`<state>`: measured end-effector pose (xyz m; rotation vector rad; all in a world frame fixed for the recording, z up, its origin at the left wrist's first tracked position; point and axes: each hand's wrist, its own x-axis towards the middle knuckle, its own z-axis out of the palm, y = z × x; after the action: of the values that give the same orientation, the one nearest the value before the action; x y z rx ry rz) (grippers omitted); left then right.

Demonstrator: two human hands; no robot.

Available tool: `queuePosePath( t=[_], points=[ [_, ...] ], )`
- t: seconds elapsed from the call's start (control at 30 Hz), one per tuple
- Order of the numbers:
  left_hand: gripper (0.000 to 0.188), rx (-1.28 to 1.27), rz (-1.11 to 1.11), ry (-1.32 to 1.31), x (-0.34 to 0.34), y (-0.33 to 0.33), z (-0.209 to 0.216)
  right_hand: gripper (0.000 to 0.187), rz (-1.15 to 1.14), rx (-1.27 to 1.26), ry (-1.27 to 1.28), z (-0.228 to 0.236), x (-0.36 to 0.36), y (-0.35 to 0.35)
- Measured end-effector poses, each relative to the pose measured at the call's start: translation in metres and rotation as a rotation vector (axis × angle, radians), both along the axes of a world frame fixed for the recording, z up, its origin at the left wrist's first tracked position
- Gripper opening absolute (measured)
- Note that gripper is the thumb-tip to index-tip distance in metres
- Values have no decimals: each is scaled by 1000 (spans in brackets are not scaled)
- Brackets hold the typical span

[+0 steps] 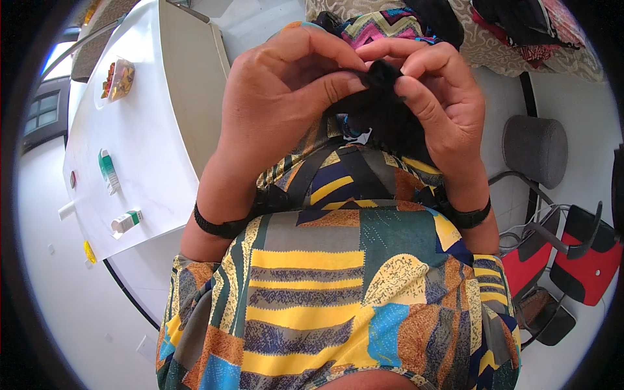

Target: The recorder sits and inspects multiple pieces of clothing.

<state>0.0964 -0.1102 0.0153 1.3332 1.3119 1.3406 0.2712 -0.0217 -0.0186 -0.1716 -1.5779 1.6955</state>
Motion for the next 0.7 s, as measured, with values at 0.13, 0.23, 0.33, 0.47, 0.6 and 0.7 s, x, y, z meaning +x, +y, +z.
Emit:
queuePosePath(
  t=[0.13,0.23,0.33,0.47,0.6,0.7],
  points=[
    [15,46,53,41,1,-3,1,8,63,16,-14,1,1,0],
    [14,91,31,81,-1,-2,-1,7,62,-43,13,1,1,-1],
    [14,131,3,95,-3,-2,-3,7,94,-90,32,1,2,1],
    [14,123,-42,110,-5,-1,-5,8,132,0,38,-5,4,6],
    [15,116,5,66,-3,-1,-5,11,151,3,-1,-8,2,6],
    [16,159,-11,112,-6,-1,-7,13,190,-178,-139,-5,6,5]
  ],
)
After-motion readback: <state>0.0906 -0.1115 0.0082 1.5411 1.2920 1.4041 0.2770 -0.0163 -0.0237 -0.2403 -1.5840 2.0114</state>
